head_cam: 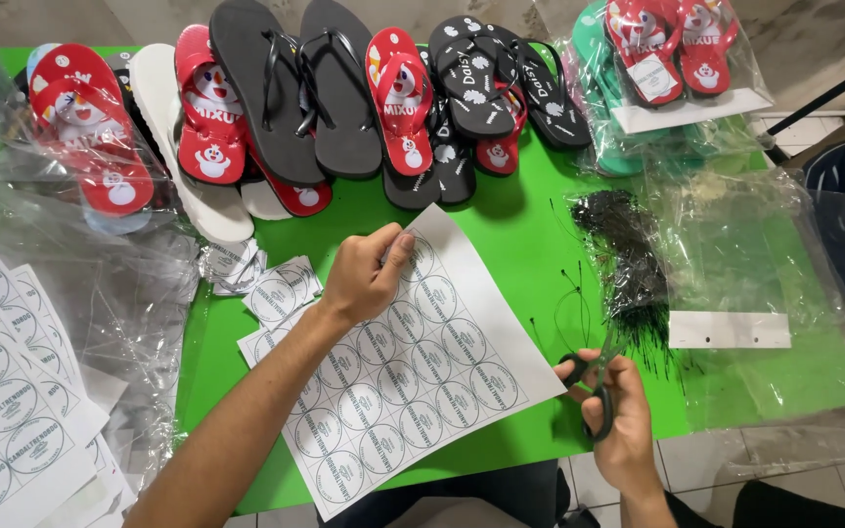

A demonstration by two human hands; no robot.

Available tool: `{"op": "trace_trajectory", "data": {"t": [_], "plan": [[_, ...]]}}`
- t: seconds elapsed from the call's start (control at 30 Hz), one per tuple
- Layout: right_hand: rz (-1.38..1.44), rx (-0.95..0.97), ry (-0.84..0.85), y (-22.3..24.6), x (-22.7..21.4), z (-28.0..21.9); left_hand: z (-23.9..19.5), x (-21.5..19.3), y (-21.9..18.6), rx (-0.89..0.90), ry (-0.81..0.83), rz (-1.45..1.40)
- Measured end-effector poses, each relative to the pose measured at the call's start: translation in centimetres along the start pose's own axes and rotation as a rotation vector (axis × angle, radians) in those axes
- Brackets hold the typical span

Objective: Cutting out circular labels from a printed sheet using scissors on a workspace with packaged flip-flops.

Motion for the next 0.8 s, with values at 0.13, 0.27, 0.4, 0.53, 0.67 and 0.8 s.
{"op": "trace_trajectory", "data": {"t": [0.13, 0.27, 0.4, 0.53, 0.67, 0.8], "plan": [[-0.031, -0.059, -0.001, 0.8, -0.6, 2.0, -0.2, 0.3, 0.4, -0.016, 0.051, 0.095], [-0.109, -0.133, -0.067, 0.4, -1.3, 2.7, -0.2, 0.7, 0.4, -0.014, 0.099, 0.214], [0.019, -0.164, -0.105, 0.3, -1.9, 1.9, -0.2, 0.9, 0.2, -0.019, 0.142, 0.296], [0.029, -0.077, -0.045, 0.8, -2.0, 0.9, -0.1, 1.3, 0.5, -0.004, 0.149, 0.325], [-0.05, 0.126, 0.114, 0.9, -3.0, 0.2, -0.1, 1.2, 0.3, -0.037, 0.157, 0.336], [-0.176, 0.399, 0.232, 0.9, -4.9, -0.9, 0.0, 1.0, 0.0, -0.064, 0.153, 0.284]]}}
Point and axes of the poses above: each hand's wrist, its own z-axis towards the middle knuckle, its own x-axis out of the palm, y = z × x, the point moved 1 cm from there along z, towards the middle knuckle
